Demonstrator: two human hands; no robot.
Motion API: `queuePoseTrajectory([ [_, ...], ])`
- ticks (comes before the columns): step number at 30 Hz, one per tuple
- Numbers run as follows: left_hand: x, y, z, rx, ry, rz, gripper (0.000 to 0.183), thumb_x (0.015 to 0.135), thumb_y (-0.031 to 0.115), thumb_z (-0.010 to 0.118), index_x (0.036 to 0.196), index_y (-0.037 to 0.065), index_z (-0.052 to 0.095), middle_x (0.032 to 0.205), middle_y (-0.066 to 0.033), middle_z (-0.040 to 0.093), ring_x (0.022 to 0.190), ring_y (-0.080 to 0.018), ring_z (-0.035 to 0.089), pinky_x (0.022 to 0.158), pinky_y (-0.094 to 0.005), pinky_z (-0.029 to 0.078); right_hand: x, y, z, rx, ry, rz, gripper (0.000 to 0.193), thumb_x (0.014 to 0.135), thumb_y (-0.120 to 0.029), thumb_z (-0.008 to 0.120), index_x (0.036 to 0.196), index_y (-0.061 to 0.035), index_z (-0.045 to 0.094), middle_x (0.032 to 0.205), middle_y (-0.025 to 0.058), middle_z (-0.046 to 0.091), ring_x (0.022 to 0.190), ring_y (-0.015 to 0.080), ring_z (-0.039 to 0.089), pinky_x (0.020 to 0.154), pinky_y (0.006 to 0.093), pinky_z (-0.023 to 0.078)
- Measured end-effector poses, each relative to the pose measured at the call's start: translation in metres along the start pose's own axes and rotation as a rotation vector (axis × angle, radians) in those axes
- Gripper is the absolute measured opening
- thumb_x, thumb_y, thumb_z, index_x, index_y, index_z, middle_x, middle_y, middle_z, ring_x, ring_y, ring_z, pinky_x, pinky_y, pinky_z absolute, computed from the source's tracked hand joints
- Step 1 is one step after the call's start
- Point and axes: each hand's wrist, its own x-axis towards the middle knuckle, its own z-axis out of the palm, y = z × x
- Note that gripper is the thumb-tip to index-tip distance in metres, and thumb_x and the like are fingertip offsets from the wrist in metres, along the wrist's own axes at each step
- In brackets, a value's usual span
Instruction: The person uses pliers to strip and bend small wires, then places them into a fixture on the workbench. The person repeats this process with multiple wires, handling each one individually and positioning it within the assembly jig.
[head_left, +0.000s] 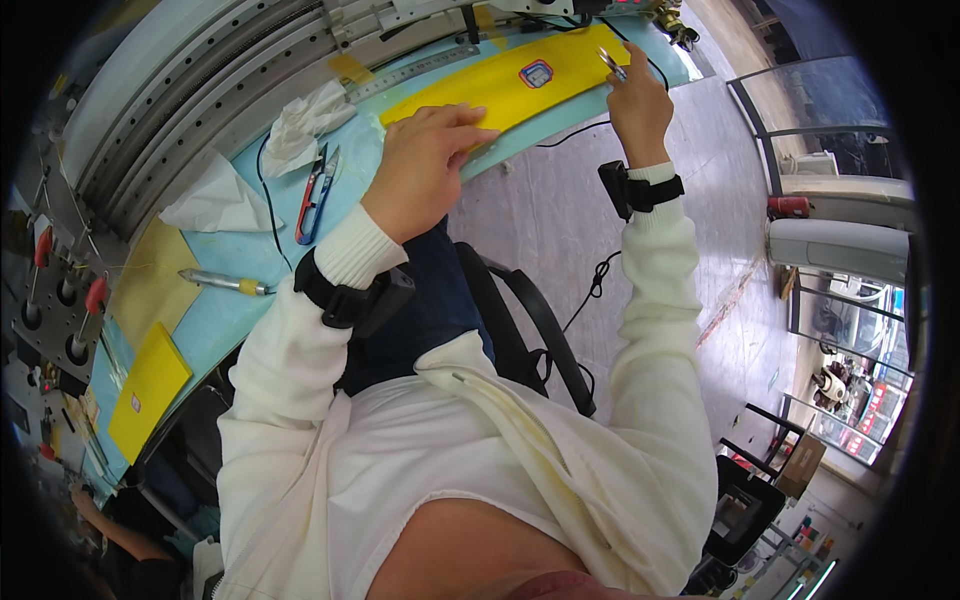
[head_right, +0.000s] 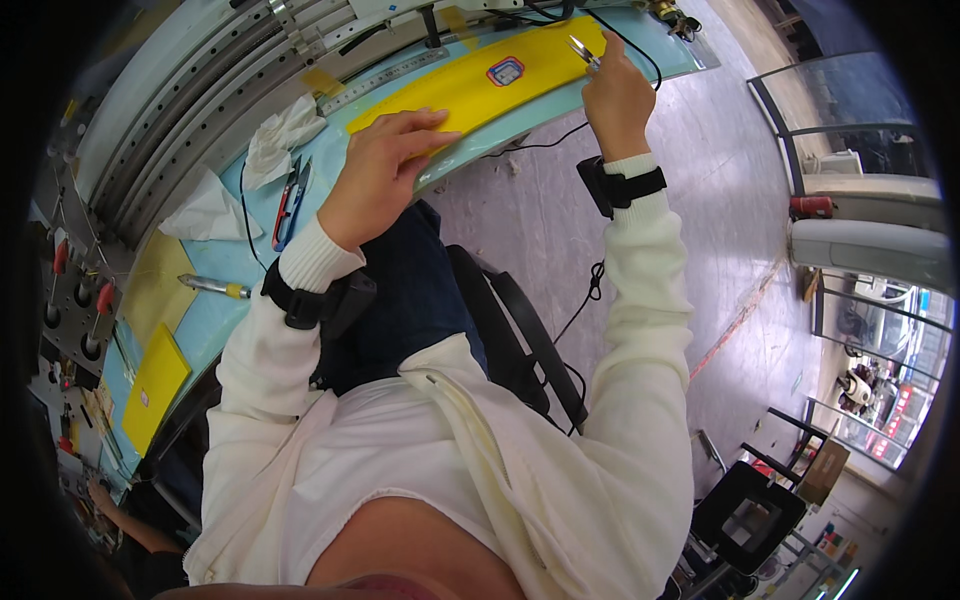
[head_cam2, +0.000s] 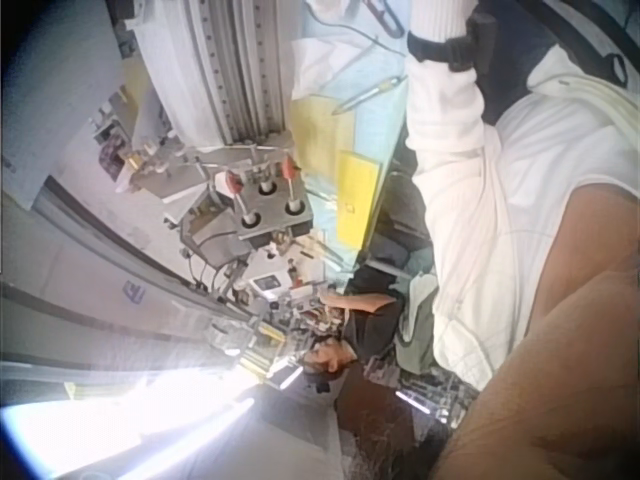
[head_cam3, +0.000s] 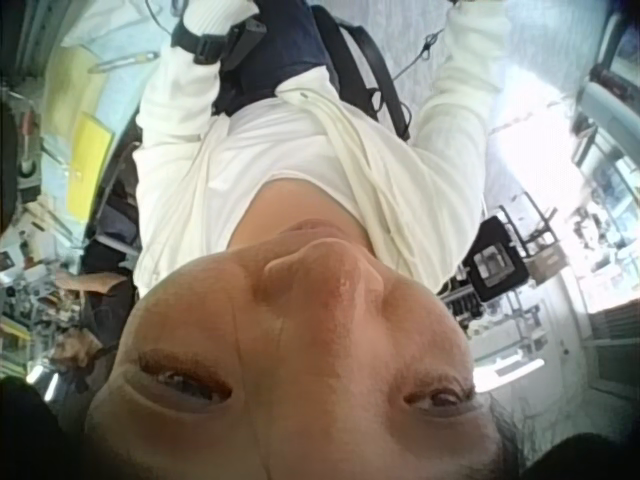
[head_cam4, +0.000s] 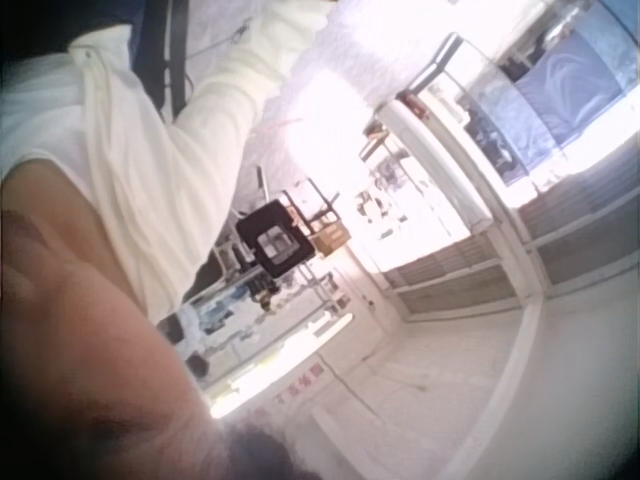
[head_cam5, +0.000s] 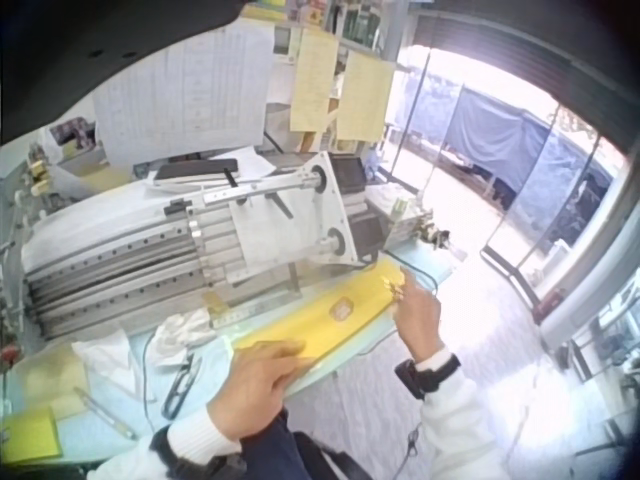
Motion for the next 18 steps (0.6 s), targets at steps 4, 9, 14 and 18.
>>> queuePoseTrajectory([
  [4, 0.0, 0.0, 0.001, 0.015, 0.013, 0.015, 0.036, 0.088, -0.003, 0.06, 0.116, 0.014, 0.074, 0.128, -0.0111, 0.066, 0.121, -0.0331, 0.058, 0.104, -0.0422, 0.044, 0.019, -0.008, -0.021, 0.384, -0.114, -0.102, 0.049, 0.089, -0.012, 0.071, 0.133, -0.0064, 0.051, 0.092, 0.0109, 0.072, 0.076, 0.0233, 0.069, 0.063, 0.0374, 0.052],
  [9, 0.002, 0.022, -0.012, -0.061, -0.003, -0.143, 0.029, 0.092, 0.009, 0.065, 0.121, 0.006, 0.07, 0.126, -0.0143, 0.067, 0.118, -0.0307, 0.06, 0.102, -0.0399, 0.046, -0.024, -0.055, -0.089, 1.364, -0.475, 0.246, 0.053, 0.09, -0.011, 0.073, 0.136, -0.0011, 0.048, 0.093, 0.0018, 0.067, 0.06, 0.0024, 0.045, 0.052, 0.0171, 0.032],
  [14, -0.006, 0.055, -0.037, -0.908, 0.185, -0.381, 0.031, 0.091, 0.018, 0.075, 0.114, -0.002, 0.068, 0.115, -0.0136, 0.071, 0.104, -0.0172, 0.067, 0.093, -0.0279, 0.05, -0.047, -0.129, -0.113, 1.63, -0.56, 0.243, 0.056, 0.083, -0.009, 0.08, 0.13, -0.0022, 0.051, 0.091, 0.002, 0.07, 0.06, 0.0004, 0.049, 0.048, 0.0162, 0.025],
  [18, -0.021, 0.059, -0.064, -1.021, 0.305, -0.416, 0.021, 0.093, 0.011, 0.071, 0.105, -0.006, 0.068, 0.097, -0.0129, 0.074, 0.088, -0.0166, 0.072, 0.085, -0.0253, 0.055, -0.051, -0.164, -0.124, 1.606, -0.542, 0.244, 0.054, 0.083, -0.008, 0.08, 0.128, -0.0033, 0.051, 0.091, 0.0027, 0.071, 0.062, 0.0006, 0.051, 0.049, 0.0166, 0.026],
])
